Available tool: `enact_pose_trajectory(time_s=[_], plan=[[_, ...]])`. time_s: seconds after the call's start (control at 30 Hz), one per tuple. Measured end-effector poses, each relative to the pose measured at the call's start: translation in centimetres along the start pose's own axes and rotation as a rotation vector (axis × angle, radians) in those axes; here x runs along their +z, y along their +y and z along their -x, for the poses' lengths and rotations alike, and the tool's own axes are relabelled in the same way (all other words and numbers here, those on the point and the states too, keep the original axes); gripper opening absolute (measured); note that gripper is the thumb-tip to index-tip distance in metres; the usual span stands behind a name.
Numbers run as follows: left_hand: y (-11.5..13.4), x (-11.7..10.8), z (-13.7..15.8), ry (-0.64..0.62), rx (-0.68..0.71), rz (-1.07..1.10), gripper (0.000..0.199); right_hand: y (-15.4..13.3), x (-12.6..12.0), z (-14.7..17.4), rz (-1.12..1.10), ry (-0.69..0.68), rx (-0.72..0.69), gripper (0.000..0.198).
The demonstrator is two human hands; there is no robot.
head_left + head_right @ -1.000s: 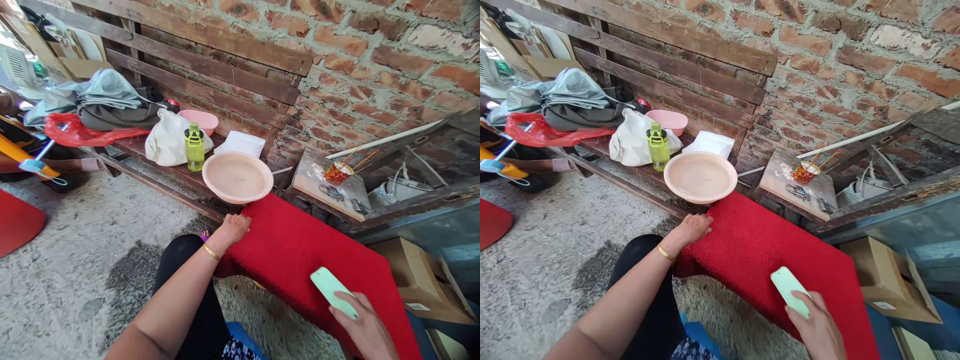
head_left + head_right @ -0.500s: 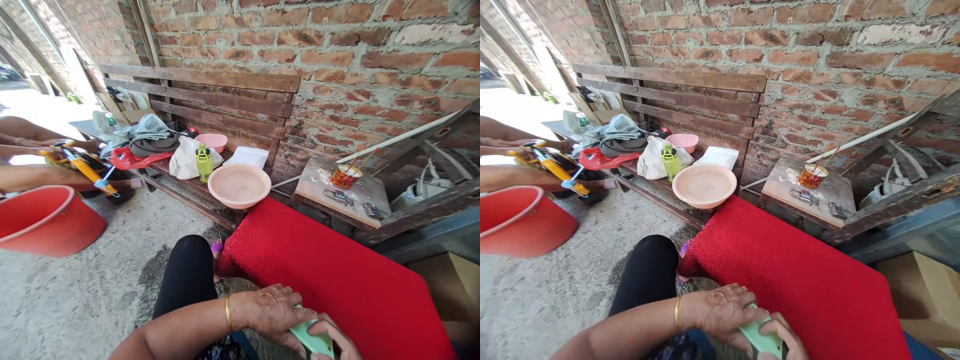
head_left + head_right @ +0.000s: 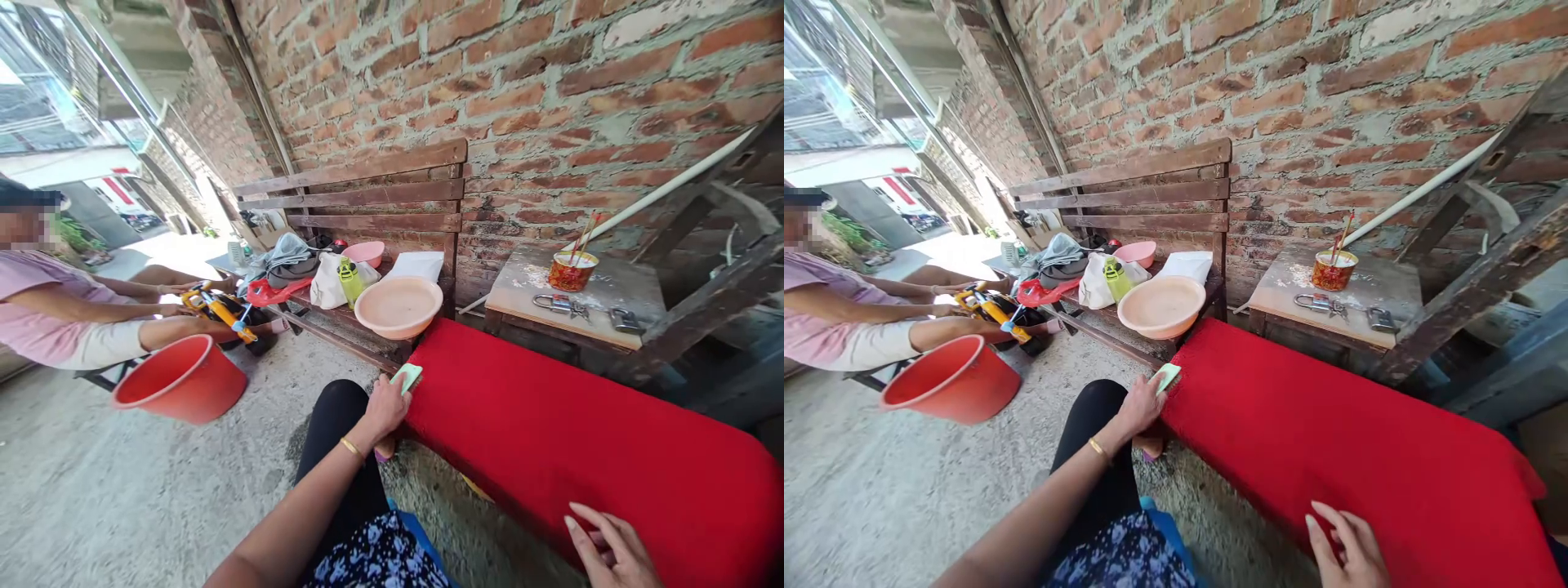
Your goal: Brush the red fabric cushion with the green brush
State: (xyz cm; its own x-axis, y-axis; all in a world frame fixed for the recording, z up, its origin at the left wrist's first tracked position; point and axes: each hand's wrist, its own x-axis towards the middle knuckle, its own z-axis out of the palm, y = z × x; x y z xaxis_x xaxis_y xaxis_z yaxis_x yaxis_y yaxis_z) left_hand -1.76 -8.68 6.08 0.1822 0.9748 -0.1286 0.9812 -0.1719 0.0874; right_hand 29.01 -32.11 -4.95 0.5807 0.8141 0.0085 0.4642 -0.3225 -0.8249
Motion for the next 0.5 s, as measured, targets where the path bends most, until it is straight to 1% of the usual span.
enact_pose_trajectory(time_s=[0.07,0.1,0.17,0.23,0.3,0.37,0.4,0.43,0.47,0.5], plan=[[0.5,0.3,-0.2,-0.009,-0.065,-0.086,0.05,0.6,0.4,-0.1,0.085,0.043,-0.096,0.079],[1.2,0.6,0.1,-0.008,-0.074,-0.109,0.051,0.7,0.6,0.0,0.108,0.05,-0.142,0.08],[3.6,1.8,1.4,0.001,-0.056,-0.124,0.053,0.9,1.1,0.0,0.127,0.059,-0.21,0.08],[6.9,3.3,3.3,0.004,0.033,-0.103,0.057,1.2,1.3,0.0,0.142,0.072,-0.248,0.078],[10.3,4.9,5.4,-0.01,0.215,-0.056,0.061,1.6,1.4,0.0,0.148,0.083,-0.273,0.077],[12.9,5.9,7.1,-0.044,0.419,0.002,0.065,2.0,1.3,-0.1,0.143,0.088,-0.29,0.075],[13.6,6.1,7.6,-0.065,0.487,0.025,0.065,2.2,1.3,-0.1,0.139,0.087,-0.295,0.074],[13.8,6.0,7.7,-0.082,0.519,0.042,0.065,2.4,1.2,-0.1,0.137,0.085,-0.298,0.072],[13.4,5.6,7.6,-0.087,0.514,0.047,0.064,2.5,1.2,-0.1,0.138,0.086,-0.3,0.071],[12.5,5.0,7.1,-0.073,0.475,0.04,0.062,2.6,1.2,-0.1,0.143,0.087,-0.307,0.07]])
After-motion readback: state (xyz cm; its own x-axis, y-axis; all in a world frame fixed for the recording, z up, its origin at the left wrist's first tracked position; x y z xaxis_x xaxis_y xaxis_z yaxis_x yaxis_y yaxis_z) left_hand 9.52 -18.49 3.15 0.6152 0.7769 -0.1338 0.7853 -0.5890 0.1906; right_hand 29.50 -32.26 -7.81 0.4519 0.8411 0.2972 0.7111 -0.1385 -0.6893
